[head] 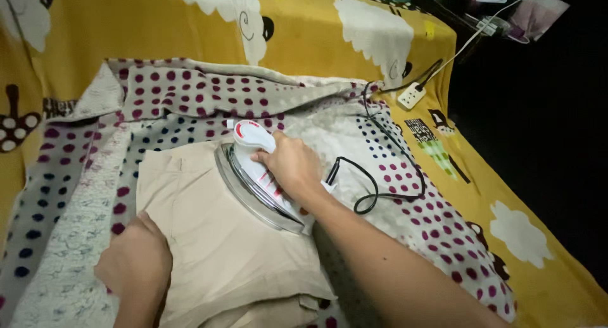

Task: The person irons a pair of beige shorts on a bed using a white electric iron. They repeatedly smooth the fabric, flip the garment, and adjust its position to iron different sections.

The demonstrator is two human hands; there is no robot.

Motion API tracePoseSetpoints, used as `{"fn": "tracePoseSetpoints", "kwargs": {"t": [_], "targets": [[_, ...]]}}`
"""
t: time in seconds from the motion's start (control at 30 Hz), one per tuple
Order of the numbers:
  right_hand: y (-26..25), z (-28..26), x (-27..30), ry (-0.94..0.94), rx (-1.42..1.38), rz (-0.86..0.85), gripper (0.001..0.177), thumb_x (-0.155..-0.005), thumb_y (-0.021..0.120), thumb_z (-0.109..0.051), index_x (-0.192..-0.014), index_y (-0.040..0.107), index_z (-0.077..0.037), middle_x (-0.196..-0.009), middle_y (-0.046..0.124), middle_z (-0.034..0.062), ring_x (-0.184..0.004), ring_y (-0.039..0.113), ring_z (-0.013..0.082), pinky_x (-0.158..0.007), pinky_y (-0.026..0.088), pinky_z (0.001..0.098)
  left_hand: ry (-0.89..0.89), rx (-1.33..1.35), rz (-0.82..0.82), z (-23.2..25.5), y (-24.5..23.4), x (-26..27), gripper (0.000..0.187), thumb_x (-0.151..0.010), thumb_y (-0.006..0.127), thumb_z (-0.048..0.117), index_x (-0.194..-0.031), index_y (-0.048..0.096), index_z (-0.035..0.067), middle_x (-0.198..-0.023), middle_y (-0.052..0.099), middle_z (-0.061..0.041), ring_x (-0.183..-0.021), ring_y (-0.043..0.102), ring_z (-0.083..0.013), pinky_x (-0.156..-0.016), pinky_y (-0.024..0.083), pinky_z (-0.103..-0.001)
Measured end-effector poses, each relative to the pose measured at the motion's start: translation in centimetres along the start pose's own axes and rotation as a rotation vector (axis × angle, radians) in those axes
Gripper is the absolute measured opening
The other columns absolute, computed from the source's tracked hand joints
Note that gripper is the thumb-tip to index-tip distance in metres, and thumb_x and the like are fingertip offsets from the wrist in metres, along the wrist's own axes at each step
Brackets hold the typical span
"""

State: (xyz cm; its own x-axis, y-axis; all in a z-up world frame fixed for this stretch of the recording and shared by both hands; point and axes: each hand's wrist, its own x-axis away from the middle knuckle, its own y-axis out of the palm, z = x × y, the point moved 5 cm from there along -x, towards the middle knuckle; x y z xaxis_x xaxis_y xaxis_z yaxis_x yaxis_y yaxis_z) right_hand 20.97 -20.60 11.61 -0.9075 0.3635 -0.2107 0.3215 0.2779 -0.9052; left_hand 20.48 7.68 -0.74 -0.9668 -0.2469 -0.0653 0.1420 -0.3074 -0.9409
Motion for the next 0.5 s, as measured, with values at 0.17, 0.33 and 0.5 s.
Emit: {"fn": "tracePoseSetpoints", "kwargs": {"t": [0.17, 0.33, 0.5], "targets": [[-0.5, -1.1, 1.1, -0.056, -0.061, -0.015, 0.038, -0.082, 0.078, -0.041, -0.102, 0.074, -0.009, -0.091, 0.075, 0.0189, -0.088, 0.073, 0.0387, -0.076, 0.056, 0.0508, 0.029, -0.005, 0.01, -0.5, -0.1, 0.9, 0.056, -0.118, 0.039, 0.04, -0.101, 0.078, 0.004, -0.094, 0.076, -0.027, -0.088, 0.074, -0.0464, -0.08, 0.055, -0.056], [-1.2, -0.6, 1.4, -0.269, -0.05, -0.328, 0.042, -0.078, 0.077, -0.044, -0.103, 0.071, -0.01, -0.085, 0.076, 0.0173, -0.079, 0.076, 0.0339, -0.075, 0.059, 0.0457, 0.033, -0.005, 0.011, 0.1, 0.2, -0.8, 0.054, -0.114, 0.041, 0.038, -0.097, 0.078, 0.004, -0.092, 0.076, -0.026, -0.086, 0.074, -0.0451, -0.077, 0.056, -0.055], [-0.6, 0.3, 0.7, -0.15, 0.008, -0.159, 0.047, -0.079, 0.078, -0.052, -0.102, 0.071, -0.011, -0.086, 0.076, 0.0183, -0.084, 0.074, 0.0366, -0.076, 0.056, 0.0493, 0.069, -0.033, 0.049, 0.1, 0.3, -0.3, 0.052, -0.114, 0.042, 0.038, -0.095, 0.077, 0.005, -0.086, 0.075, -0.025, -0.082, 0.074, -0.0446, -0.074, 0.056, -0.055]]}}
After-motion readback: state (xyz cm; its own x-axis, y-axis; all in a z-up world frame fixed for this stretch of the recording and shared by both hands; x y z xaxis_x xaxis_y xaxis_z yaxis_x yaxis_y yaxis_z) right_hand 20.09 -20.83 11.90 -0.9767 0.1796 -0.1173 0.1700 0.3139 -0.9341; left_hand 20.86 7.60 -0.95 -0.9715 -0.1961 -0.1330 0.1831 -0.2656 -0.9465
